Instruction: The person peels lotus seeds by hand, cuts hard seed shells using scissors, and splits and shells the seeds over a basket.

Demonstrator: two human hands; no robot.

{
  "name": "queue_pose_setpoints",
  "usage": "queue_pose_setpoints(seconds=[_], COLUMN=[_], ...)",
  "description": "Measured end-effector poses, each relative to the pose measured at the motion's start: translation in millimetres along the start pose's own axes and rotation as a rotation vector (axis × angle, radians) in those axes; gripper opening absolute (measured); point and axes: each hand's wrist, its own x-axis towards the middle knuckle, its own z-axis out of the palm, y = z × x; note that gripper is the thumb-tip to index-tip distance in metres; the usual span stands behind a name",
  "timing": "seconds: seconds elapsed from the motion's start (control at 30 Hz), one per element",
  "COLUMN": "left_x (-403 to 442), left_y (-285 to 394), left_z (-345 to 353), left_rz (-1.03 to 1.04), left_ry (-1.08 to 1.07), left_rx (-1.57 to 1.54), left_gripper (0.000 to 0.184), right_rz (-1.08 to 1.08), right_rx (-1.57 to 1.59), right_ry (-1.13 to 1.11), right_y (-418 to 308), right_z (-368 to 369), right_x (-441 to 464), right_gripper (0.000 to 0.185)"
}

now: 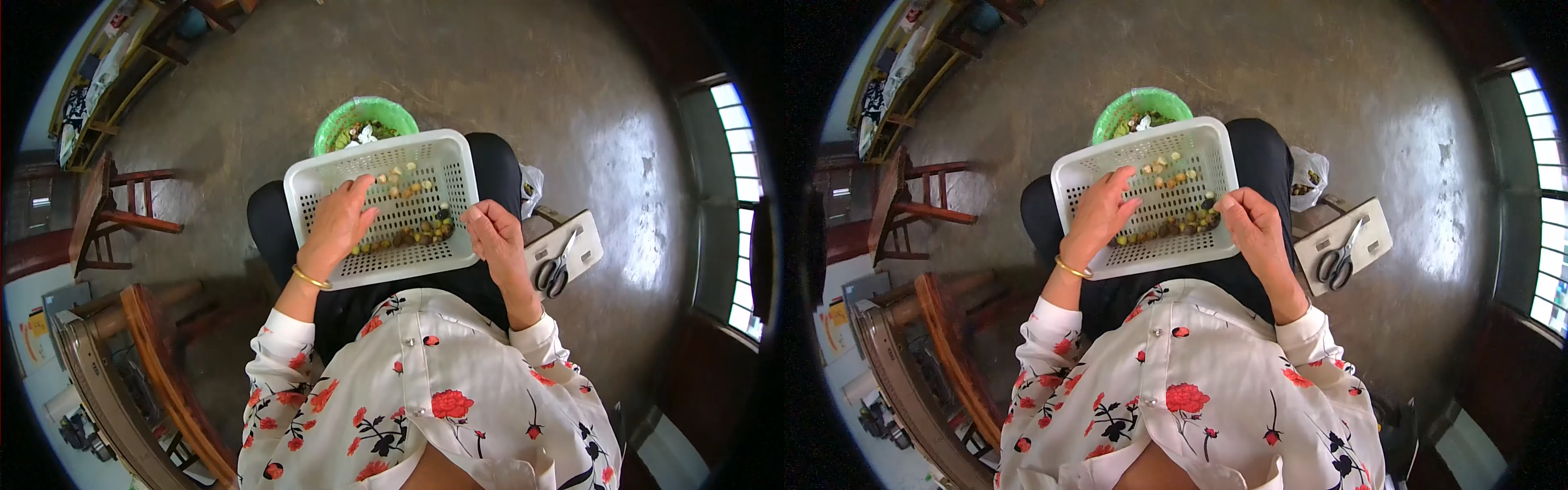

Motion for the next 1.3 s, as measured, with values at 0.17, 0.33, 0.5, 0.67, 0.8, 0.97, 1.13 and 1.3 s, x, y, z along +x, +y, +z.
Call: queue_pose_setpoints(seconds=[0.17, 0.33, 0.5, 0.67, 0.8, 0.97, 1.13, 1.3], left_x=[28, 32, 24, 5, 0, -3, -6, -7], left_y=[4, -6, 2, 27, 40, 55, 62, 56], left_z=[16, 31, 17, -2, -2, -3, -4, -7], left_rz=[0.052, 0.103, -0.166, -0.366, -0.348, -0.257, -0.147, 0.005], left_ry=[0.076, 0.112, -0.009, -0.175, -0.164, -0.113, -0.043, -0.018], left_rx=[0.178, 0.251, -0.559, -1.577, -1.574, -1.353, -1.209, -0.926], left_gripper=[0.034, 0.016, 0.015, 0.019, 0.019, 0.019, 0.018, 0.015], right_rz=[-0.001, 0.032, 0.043, -0.02, -0.068, -0.084, -0.062, -0.091], right_rx=[0.005, 0.131, 0.141, 0.032, 0.101, 0.076, 0.121, 0.038], right_ry=[0.005, -0.095, -0.112, -0.152, -0.15, -0.105, -0.112, -0.143], right_y=[-2, -8, -3, -5, -16, -21, -21, -23], right_z=[9, 18, 22, 36, 45, 46, 42, 38], right_x=[-10, -13, -5, 0, 2, 3, 3, 4], right_gripper=[0.016, 0.017, 0.018, 0.018, 0.017, 0.012, 0.013, 0.014])
